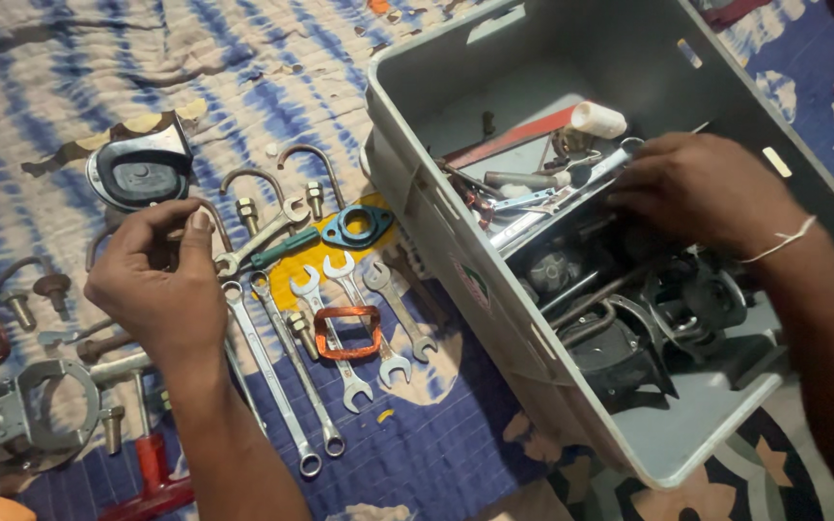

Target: The person manipulates a small motor armature and other mechanical components by hand and using a screwdriver while working over a patterned bedsheet near a toolbox.

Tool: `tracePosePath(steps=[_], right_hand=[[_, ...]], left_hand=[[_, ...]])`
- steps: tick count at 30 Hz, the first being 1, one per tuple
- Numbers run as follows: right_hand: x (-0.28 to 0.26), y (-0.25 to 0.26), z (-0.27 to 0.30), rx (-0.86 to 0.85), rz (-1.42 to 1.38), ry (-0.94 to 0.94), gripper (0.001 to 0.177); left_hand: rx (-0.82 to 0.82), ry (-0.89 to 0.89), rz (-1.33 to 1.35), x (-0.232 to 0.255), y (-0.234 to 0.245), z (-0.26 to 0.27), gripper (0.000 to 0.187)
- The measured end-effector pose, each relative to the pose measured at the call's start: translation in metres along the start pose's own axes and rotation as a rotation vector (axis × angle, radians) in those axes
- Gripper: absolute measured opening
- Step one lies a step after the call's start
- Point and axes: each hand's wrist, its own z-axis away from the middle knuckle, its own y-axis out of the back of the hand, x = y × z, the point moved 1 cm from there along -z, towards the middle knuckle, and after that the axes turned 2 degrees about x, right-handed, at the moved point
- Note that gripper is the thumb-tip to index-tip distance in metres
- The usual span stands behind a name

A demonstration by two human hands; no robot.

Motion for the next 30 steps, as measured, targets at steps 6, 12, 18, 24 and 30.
tracePosePath(steps=[6, 12, 18, 24, 30], right_hand=[[0.014, -0.006, 0.015, 0.034, 0.077, 0.126, 0.023], [0.018, 0.004, 0.036, -0.212, 0.216, -0.169, 0.028], [0.010, 0.010, 0.040, -0.007, 0.084, -0.100, 0.028], [-0.023, -0.001, 0.030, -0.273, 0.211, -0.196, 0.071], [-0.022, 0.017, 0.042, -0.241, 0.171, -0.548, 0.063]], left_hand=[[0.016, 0.069, 0.110, -0.002, -0.001, 0.001, 0.011], [0.025, 0.107, 0.090, 0.001, 0.001, 0.000, 0.016], [0.027, 0.015, 0.093, 0.002, 0.002, 0.001, 0.011], [0.035, 0.100, 0.072, 0.002, 0.006, -0.002, 0.015], [0.037, 0.039, 0.081, -0.002, 0.008, -0.001, 0.012]])
